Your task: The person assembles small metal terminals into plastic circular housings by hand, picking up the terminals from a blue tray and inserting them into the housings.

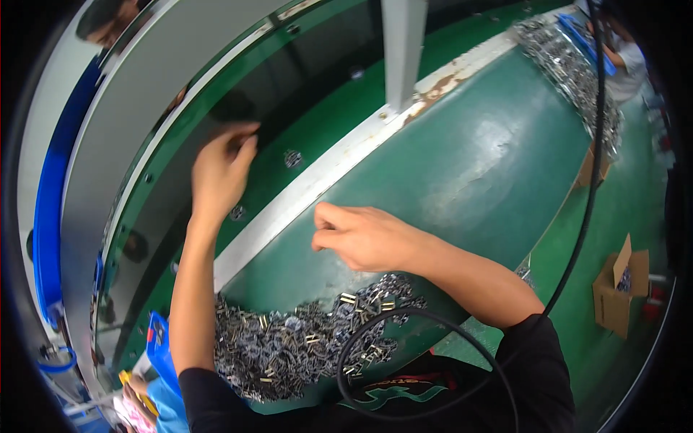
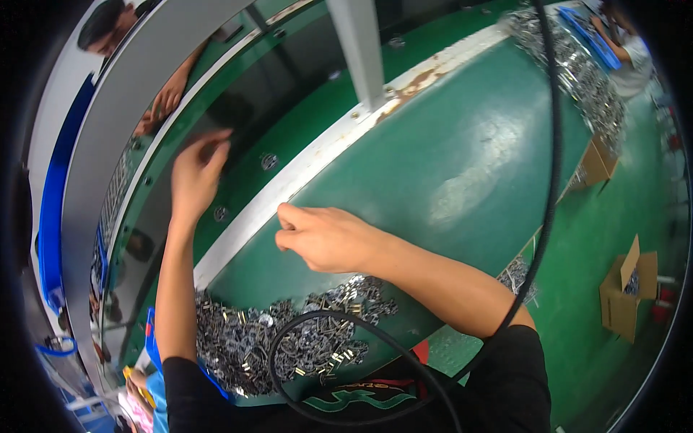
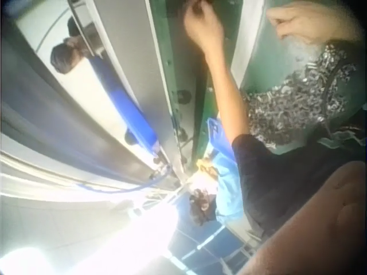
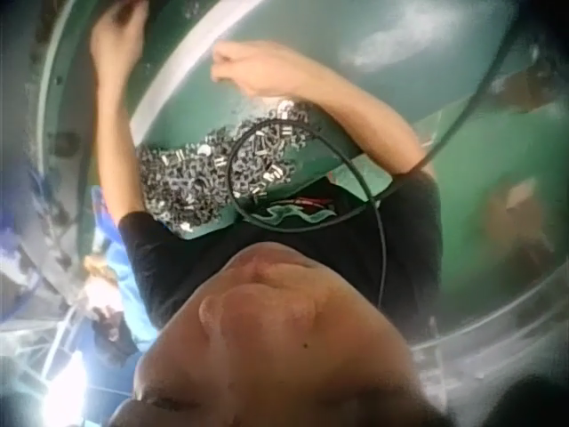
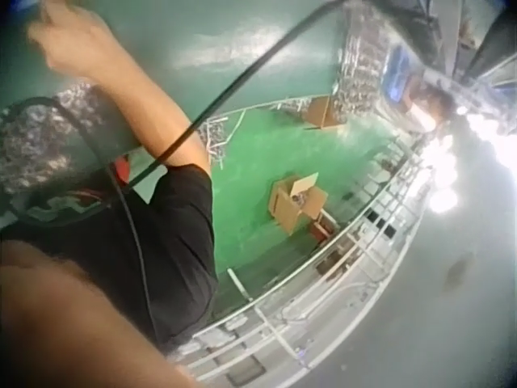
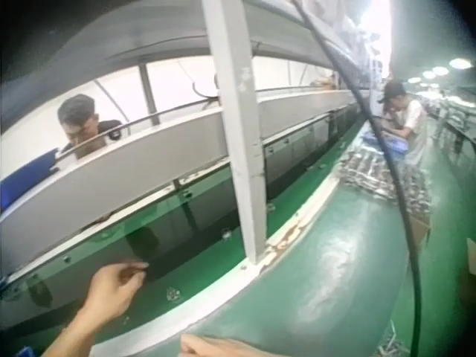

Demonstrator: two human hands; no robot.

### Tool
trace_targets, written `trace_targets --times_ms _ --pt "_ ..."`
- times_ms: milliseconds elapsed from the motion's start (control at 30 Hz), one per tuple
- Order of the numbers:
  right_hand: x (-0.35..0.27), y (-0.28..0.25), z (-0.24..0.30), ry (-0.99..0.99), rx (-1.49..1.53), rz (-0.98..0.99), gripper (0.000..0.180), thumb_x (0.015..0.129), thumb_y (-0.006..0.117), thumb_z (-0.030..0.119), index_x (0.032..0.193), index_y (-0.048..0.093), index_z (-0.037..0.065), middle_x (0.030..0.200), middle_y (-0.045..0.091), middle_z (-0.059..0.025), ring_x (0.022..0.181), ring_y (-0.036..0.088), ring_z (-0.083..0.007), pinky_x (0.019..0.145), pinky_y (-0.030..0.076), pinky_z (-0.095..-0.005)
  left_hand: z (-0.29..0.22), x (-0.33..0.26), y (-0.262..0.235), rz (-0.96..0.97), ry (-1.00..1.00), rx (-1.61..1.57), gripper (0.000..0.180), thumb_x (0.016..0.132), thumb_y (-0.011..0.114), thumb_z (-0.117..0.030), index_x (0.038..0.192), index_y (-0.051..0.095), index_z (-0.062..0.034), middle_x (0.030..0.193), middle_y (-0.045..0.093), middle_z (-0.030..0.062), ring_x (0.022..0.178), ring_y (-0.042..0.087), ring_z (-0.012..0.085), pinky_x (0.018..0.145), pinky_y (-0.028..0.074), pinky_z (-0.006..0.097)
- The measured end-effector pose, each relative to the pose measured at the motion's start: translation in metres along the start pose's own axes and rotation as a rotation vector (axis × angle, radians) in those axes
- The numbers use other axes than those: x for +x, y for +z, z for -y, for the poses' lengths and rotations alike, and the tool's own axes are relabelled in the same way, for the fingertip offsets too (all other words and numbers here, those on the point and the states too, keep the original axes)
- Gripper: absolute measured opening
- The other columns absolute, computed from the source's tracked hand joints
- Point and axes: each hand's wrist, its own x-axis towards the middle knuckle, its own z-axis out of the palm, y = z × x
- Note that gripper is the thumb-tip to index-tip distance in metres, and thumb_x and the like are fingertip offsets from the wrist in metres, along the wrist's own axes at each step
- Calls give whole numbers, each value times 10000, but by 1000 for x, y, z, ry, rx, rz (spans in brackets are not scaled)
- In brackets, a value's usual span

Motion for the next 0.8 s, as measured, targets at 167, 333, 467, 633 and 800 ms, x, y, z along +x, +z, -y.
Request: trace_targets --times_ms 167,333,467,633,800 --pt "1 3 -13 9 -67 -67 187 777 626 13 941 574 86 920 524 -84 842 631 -289 667 524 -435 -23 133 105 -22 751 283 463 809 501 66 1225 645 -78 1291 603 159 1200 556 368 1045 437 420" --pt "4 4 -25 0 -212 -23 87 835 632 116 896 575 93 832 524 -90 775 633 -296 639 526 -435 -31 178 135 316 729 285 432 784 548 54 1186 658 -59 1256 619 178 1162 584 347 999 472 382" --pt "4 -1 -23 7 -132 -192 105 860 640 165 831 605 70 866 593 -89 755 652 -283 617 531 -425 -24 152 118 228 619 251 354 775 642 -16 1127 677 -31 1098 675 148 956 665 256 858 521 327" --pt "3 -18 -21 20 -138 -501 68 842 697 85 888 666 46 898 635 -92 762 668 -263 652 556 -356 -37 33 64 106 278 -131 320 731 741 -26 1050 712 -20 783 623 32 625 524 56 594 470 220" --pt "10 -32 7 -78 85 -675 133 816 703 -14 934 655 22 867 595 -87 717 624 -261 626 518 -348 -42 -64 24 207 67 -367 343 726 766 23 1063 724 -24 776 588 -23 621 497 9 560 427 168"
